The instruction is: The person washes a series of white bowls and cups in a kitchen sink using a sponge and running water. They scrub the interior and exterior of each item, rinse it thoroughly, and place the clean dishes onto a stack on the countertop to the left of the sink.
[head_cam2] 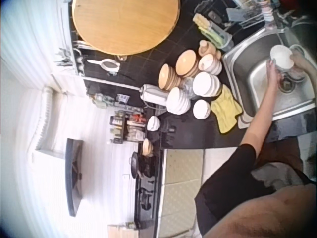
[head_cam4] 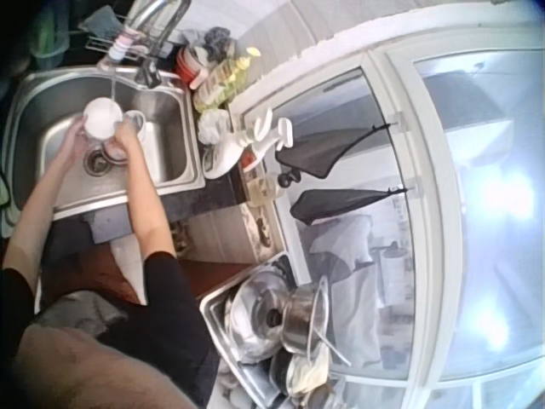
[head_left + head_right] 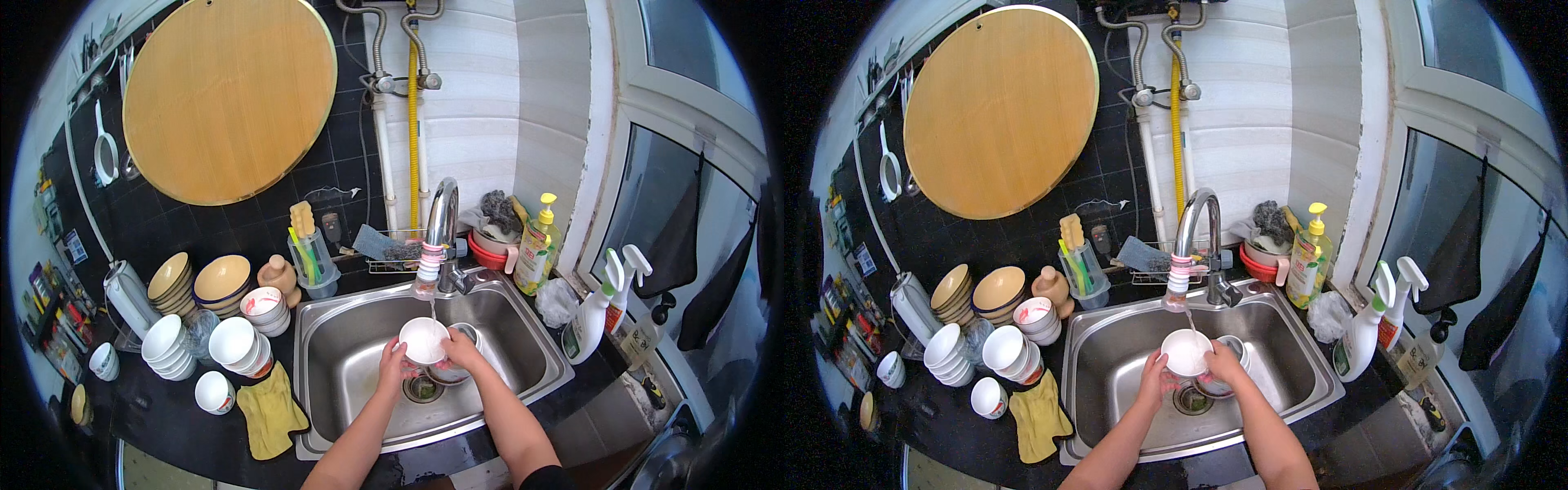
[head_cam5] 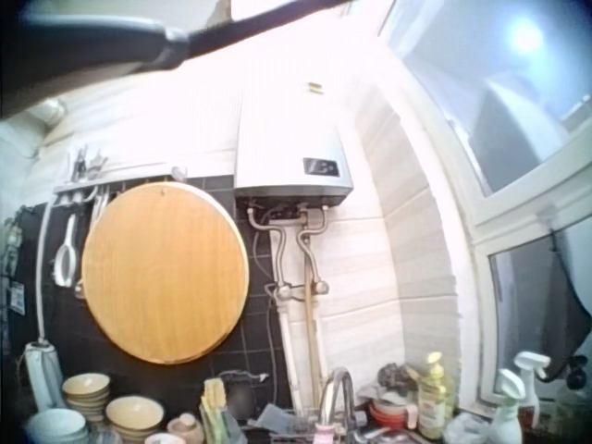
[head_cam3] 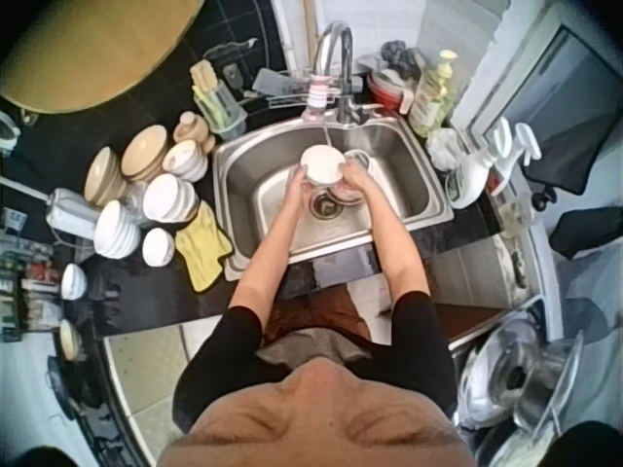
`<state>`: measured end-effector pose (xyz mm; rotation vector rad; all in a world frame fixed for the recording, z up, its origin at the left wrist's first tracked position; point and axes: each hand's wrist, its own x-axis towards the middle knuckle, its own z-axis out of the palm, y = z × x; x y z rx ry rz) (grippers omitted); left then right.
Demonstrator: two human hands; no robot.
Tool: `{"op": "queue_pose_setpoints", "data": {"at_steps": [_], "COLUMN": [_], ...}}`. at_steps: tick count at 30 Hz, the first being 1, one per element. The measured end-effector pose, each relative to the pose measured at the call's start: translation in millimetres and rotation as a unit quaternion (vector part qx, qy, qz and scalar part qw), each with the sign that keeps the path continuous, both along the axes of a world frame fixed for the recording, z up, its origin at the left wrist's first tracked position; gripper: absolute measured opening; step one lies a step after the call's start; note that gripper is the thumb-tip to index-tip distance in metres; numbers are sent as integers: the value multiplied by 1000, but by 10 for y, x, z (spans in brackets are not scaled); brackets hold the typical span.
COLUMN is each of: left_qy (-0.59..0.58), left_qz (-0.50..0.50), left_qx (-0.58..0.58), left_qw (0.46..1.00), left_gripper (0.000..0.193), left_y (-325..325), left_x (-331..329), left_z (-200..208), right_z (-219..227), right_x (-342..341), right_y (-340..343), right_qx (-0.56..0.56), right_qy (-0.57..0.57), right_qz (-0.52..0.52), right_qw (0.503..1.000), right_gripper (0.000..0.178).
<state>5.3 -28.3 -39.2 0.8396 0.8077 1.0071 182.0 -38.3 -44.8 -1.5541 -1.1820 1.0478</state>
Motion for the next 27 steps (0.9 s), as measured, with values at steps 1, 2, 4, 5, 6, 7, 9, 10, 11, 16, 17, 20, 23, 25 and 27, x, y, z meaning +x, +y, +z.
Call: {"op": "queue_pose_setpoints", "data": {"at_steps": [1, 2, 4, 5, 6, 7, 9, 10, 11, 16, 17, 20, 23, 25, 27], "left_qy": [31, 62, 159, 222, 282, 305, 347, 365, 377, 310, 260, 76, 65, 84, 92], "left_qz": [36, 72, 120, 124, 125, 89, 16, 24, 8, -41, -60, -69, -92, -100, -103], "left_qx": [36, 71, 188, 272, 353, 413, 523, 537, 524, 356, 285, 163, 158, 169, 180], "left_qw": [998, 993, 962, 928, 884, 854, 778, 760, 763, 880, 920, 981, 981, 977, 974], "left_gripper": [51, 49, 46, 45, 45, 43, 42, 28, 26, 19, 20, 23, 23, 23, 22], "left_y": [-10, -32, -66, -107, -142, -168, -233, -277, -251, -100, -70, -45, -12, -13, -16], "left_x": [17, 54, 19, 8, 2, 1, 13, 49, 54, 94, 101, 171, 164, 185, 197], "left_z": [8, 20, 58, 124, 171, 167, 136, 198, 160, -64, -124, -137, -192, -233, -244], "right_z": [-36, -224, 138, 268, 263, 250, 241, 240, 242, 367, 389, 214, 212, 140, 124], "right_x": [-11, 11, -155, -198, -175, -129, -75, -60, -47, -106, -140, -103, -136, -183, -218], "right_y": [13, 97, -40, -99, -97, -95, -98, -100, -101, -110, -118, -42, -14, -8, -7], "right_qx": [61, 142, 69, 32, 25, 18, 16, 20, 24, 21, 30, 166, 99, 185, 230], "right_qy": [-57, -145, -43, 8, 26, 44, 50, 38, 27, -72, -56, -89, 94, -77, -162], "right_qz": [-22, -76, -113, -137, -149, -161, -179, -185, -191, -226, -240, -230, -164, -142, -125], "right_qw": [996, 976, 990, 990, 988, 986, 982, 982, 981, 971, 969, 955, 977, 969, 951], "right_gripper": [37, 33, 31, 31, 29, 29, 28, 29, 30, 39, 40, 42, 54, 64, 71]}}
